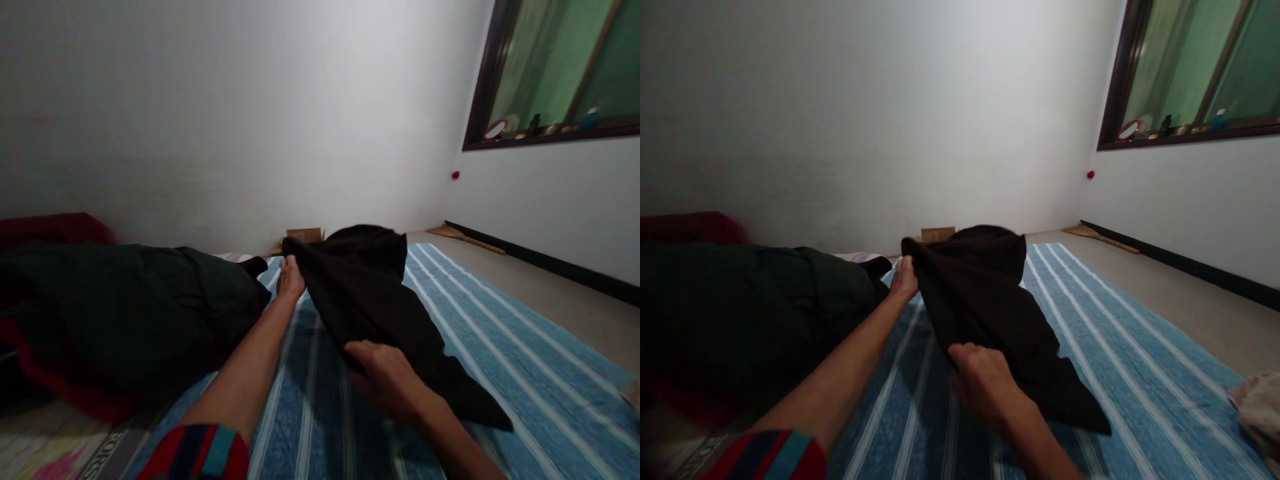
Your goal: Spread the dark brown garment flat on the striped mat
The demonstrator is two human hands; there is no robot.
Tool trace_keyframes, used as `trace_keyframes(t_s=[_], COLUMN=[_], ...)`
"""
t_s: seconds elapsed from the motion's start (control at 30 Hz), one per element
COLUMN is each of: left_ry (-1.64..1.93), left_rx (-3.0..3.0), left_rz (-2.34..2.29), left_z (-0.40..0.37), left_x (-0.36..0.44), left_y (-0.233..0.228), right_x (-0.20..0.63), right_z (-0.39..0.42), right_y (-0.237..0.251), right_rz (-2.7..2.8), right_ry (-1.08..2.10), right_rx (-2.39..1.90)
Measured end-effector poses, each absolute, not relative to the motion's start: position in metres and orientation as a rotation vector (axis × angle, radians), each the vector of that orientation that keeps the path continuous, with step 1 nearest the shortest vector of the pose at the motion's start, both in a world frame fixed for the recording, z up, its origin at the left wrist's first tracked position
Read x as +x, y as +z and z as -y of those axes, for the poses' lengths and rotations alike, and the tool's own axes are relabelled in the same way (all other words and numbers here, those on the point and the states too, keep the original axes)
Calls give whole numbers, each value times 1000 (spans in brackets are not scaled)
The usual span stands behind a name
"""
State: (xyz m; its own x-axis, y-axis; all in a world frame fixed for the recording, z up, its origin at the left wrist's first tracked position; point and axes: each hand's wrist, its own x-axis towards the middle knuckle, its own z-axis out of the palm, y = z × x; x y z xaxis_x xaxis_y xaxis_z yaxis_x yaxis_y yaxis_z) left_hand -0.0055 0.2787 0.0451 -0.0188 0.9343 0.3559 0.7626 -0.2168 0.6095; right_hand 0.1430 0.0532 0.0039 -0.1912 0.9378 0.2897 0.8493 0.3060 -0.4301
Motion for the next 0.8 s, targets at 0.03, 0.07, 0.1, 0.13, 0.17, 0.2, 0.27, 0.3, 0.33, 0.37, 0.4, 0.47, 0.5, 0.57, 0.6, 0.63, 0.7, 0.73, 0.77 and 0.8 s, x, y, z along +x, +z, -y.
trace_keyframes(t_s=[0.03, 0.07, 0.1, 0.13, 0.17, 0.2, 0.27, 0.3, 0.33, 0.37, 0.4, 0.47, 0.5, 0.57, 0.6, 0.63, 0.7, 0.73, 0.77, 0.8], left_ry=[971, 897, 856, 837, 833, 838, 855, 864, 874, 884, 895, 921, 934, 958, 967, 971, 971, 970, 976, 987], left_rx=[1960, 1911, 1870, 1832, 1793, 1749, 1630, 1555, 1473, 1390, 1309, 1174, 1122, 1053, 1035, 1027, 1036, 1052, 1075, 1106], left_rz=[-1837, -1859, -1875, -1884, -1887, -1887, -1883, -1878, -1869, -1858, -1846, -1824, -1817, -1808, -1803, -1799, -1795, -1799, -1808, -1823], left_z=[-278, -276, -273, -270, -268, -266, -265, -264, -264, -264, -264, -264, -263, -262, -261, -260, -259, -258, -258, -258], left_x=[-20, -33, -44, -52, -57, -60, -59, -57, -55, -52, -50, -46, -45, -42, -42, -41, -41, -41, -41, -41], left_y=[23, 4, -13, -27, -38, -46, -55, -58, -60, -61, -62, -64, -65, -67, -68, -69, -71, -72, -73, -74], right_x=[139, 138, 139, 142, 147, 154, 170, 180, 190, 201, 211, 232, 241, 254, 258, 260, 260, 259, 257, 254], right_z=[-48, -42, -38, -36, -35, -37, -45, -51, -57, -63, -70, -81, -87, -97, -101, -106, -113, -115, -117, -118], right_y=[-4, -12, -18, -22, -26, -29, -35, -38, -40, -43, -46, -53, -57, -64, -68, -72, -78, -79, -78, -76], right_rz=[2152, 2173, 2152, 2103, 2038, 1969, 1824, 1749, 1672, 1592, 1519, 1409, 1378, 1378, 1400, 1430, 1520, 1568, 1607, 1635], right_ry=[382, 498, 576, 615, 610, 569, 435, 364, 295, 233, 187, 127, 135, 274, 384, 489, 614, 614, 586, 555], right_rx=[-1536, -1504, -1493, -1502, -1529, -1564, -1644, -1686, -1726, -1772, -1821, -1915, -1956, -1997, -1996, -1982, -1940, -1928, -1927, -1923])
